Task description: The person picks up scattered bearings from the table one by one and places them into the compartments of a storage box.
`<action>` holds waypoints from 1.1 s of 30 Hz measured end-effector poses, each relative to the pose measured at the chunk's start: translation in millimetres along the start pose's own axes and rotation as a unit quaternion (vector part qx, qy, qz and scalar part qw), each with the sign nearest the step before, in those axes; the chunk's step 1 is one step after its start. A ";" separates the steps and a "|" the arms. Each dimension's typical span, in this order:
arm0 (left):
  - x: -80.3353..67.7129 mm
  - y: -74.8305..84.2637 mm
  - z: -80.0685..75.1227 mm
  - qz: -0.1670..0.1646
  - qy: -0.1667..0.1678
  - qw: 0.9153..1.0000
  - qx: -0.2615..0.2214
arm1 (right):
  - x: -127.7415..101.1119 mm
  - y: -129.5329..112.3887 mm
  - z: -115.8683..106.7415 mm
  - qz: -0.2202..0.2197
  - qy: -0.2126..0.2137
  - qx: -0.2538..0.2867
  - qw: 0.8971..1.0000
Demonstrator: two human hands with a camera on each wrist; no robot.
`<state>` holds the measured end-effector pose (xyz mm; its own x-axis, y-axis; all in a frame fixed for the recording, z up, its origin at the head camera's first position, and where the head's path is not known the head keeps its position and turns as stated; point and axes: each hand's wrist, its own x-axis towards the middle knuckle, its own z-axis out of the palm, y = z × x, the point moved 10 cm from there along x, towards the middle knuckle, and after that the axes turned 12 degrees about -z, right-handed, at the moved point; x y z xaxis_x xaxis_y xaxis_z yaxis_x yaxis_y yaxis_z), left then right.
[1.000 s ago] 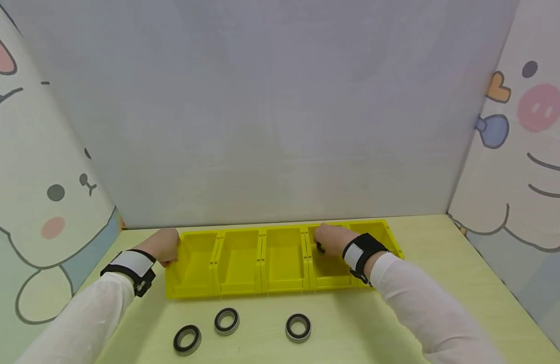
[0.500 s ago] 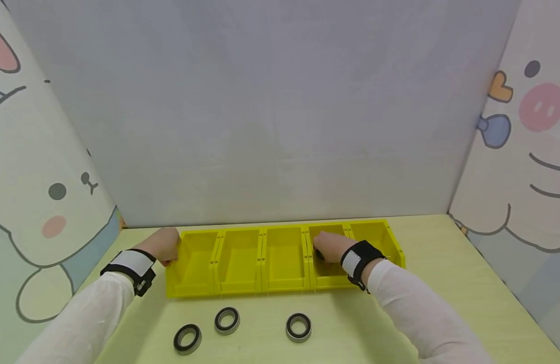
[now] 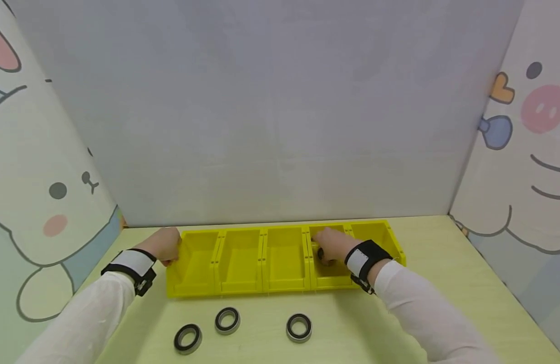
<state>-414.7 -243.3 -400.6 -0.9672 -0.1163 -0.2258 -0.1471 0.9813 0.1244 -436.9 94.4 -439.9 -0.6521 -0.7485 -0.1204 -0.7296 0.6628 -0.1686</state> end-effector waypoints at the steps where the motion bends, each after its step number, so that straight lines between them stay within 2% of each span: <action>1: 0.5 -0.4 0.4 -0.002 -0.001 1.000 0.000 | -1.7 -0.3 -8.6 0.004 0.009 -0.005 1.000; 4: 1.6 -1.4 1.4 -0.005 -0.004 1.000 0.001 | -11.2 -9.2 -43.3 0.012 0.038 -0.012 0.999; 8: 1.4 -1.5 1.8 -0.007 -0.007 1.000 0.004 | -28.3 -35.9 -85.8 -0.014 0.091 -0.033 0.995; 10: 1.1 -1.1 1.7 -0.008 -0.007 1.000 0.004 | -37.0 -52.8 -98.3 -0.036 0.119 -0.056 0.991; 13: 1.1 -0.9 1.3 -0.009 -0.008 1.000 0.002 | -48.9 -78.1 -103.3 -0.071 0.149 -0.096 0.981; 16: 0.6 -0.5 0.5 -0.009 -0.006 1.000 0.003 | -57.9 -99.6 -91.9 -0.102 0.156 -0.113 0.976; 20: 0.4 -0.7 0.3 -0.010 -0.005 1.000 0.005 | -65.5 -118.0 -62.1 -0.124 0.128 -0.098 0.979; 25: 0.9 -0.8 0.8 -0.007 -0.002 1.000 0.006 | -70.2 -126.7 -24.9 -0.130 0.090 -0.043 0.986; 33: 2.7 -2.2 2.0 -0.001 0.002 1.000 0.012 | -68.4 -133.7 23.1 -0.136 0.050 0.011 0.989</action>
<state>-416.5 -245.5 -403.5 -0.9678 -0.1182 -0.2223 -0.1433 0.9846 0.1003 -289.9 56.5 -431.7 -0.4509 -0.8921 0.0287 -0.8764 0.4364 -0.2038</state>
